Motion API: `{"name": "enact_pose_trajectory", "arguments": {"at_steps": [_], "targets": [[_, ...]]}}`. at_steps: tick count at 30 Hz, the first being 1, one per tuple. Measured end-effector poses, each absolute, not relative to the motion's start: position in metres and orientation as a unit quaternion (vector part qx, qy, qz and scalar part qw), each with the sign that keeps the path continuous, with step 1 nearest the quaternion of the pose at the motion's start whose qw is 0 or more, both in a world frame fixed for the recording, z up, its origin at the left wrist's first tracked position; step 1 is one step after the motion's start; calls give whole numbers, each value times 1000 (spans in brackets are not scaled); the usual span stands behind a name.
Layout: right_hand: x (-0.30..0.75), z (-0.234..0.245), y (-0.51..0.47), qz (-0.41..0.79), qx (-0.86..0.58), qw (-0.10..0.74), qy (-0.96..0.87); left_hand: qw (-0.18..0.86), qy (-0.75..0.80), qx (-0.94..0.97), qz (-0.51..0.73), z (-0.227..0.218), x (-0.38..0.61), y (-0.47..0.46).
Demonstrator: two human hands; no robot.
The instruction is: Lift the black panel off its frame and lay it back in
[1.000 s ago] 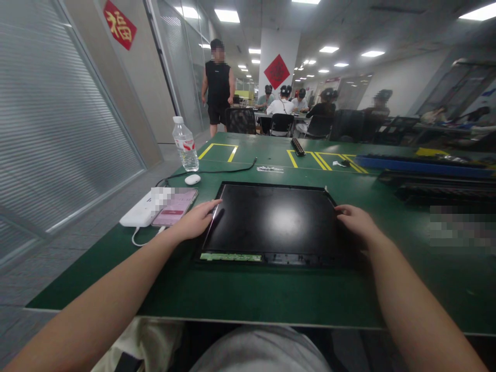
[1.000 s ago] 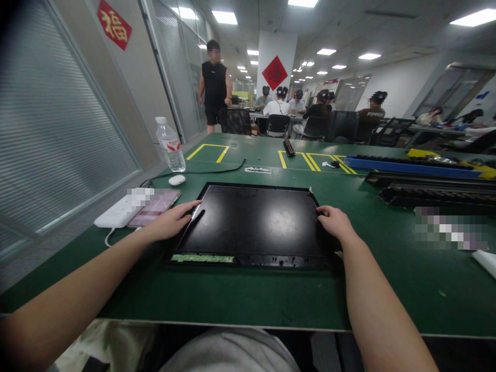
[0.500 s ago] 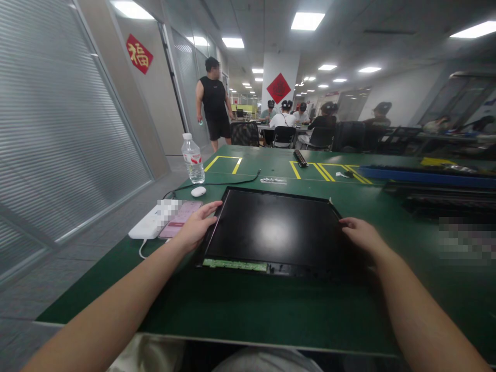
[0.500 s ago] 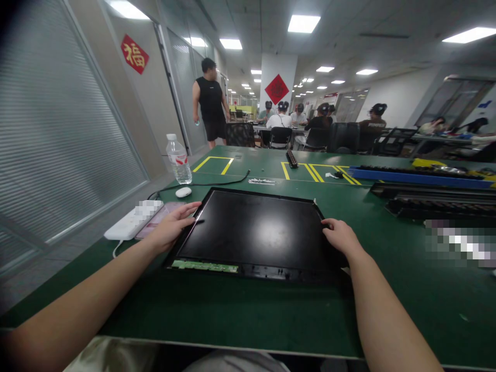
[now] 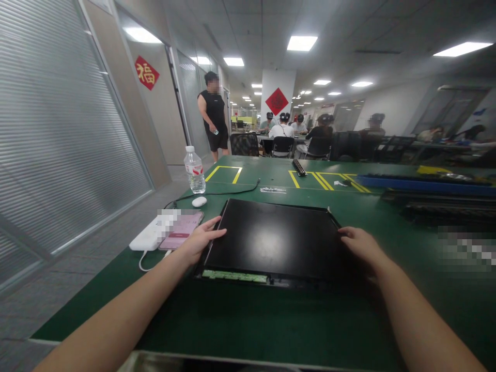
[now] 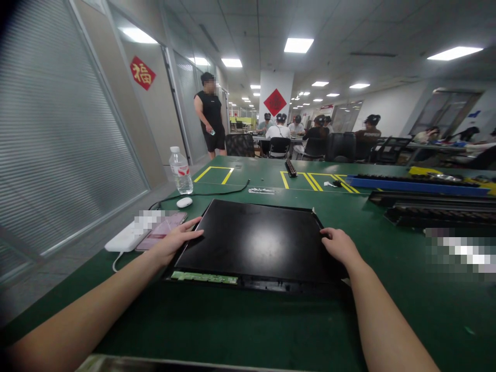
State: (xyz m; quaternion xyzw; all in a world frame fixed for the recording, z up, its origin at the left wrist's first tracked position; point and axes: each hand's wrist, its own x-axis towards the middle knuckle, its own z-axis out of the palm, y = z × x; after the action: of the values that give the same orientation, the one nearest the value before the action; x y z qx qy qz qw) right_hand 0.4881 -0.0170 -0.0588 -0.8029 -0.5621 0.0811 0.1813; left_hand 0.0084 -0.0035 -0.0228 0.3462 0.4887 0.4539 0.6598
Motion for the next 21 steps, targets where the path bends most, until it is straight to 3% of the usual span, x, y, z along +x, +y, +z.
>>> {"name": "enact_pose_trajectory", "arguments": {"at_steps": [9,21], "targets": [[490,-62,-16,87,-787,221,-570,654,466,389,451,-25,9,-5],[490,-60,-15,77,-801,173,-568,642,422,432,472,-26,8,-5]]}}
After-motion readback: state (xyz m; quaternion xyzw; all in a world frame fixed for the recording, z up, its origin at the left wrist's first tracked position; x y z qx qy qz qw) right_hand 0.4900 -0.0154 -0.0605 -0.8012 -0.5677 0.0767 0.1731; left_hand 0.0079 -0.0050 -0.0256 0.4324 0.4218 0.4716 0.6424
